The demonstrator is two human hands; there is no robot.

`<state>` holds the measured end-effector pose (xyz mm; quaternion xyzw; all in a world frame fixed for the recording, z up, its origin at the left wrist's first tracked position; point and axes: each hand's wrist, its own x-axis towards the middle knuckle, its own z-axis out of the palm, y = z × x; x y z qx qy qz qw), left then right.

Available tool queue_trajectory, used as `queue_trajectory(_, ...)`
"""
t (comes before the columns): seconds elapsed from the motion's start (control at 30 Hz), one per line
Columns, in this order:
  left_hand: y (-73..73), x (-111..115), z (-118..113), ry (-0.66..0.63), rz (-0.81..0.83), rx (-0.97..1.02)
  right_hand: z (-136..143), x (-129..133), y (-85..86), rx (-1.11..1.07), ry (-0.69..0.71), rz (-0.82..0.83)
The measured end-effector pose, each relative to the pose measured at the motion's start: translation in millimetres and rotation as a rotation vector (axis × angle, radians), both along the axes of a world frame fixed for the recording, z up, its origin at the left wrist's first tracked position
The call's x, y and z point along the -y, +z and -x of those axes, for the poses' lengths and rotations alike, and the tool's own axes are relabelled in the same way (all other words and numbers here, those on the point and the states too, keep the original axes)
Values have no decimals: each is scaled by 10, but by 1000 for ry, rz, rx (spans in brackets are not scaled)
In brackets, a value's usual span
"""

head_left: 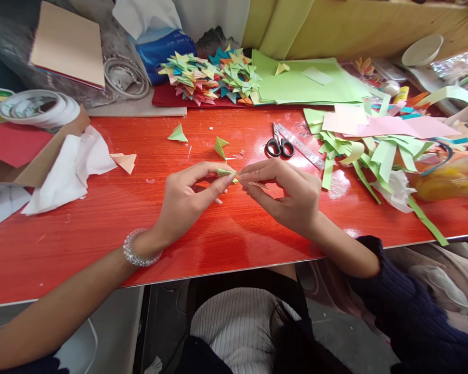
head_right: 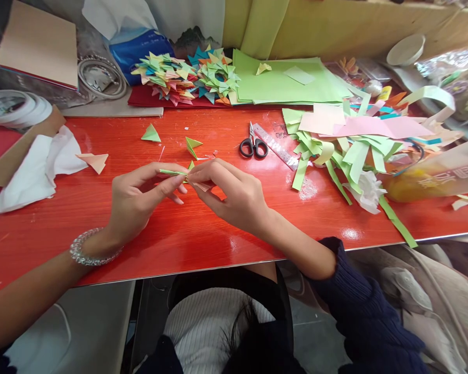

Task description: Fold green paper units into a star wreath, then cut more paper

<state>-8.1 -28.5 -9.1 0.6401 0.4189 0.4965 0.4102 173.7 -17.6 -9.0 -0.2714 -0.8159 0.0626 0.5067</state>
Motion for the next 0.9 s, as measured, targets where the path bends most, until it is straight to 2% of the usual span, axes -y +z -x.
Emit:
queue_trajectory(0.47, -27, -33, 15, -86, 14, 67, 24, 25, 0, -33, 55, 94)
queue_trajectory(0.9, -47, -53, 39, -177, 71, 107, 58, 37, -33, -51, -22, 75)
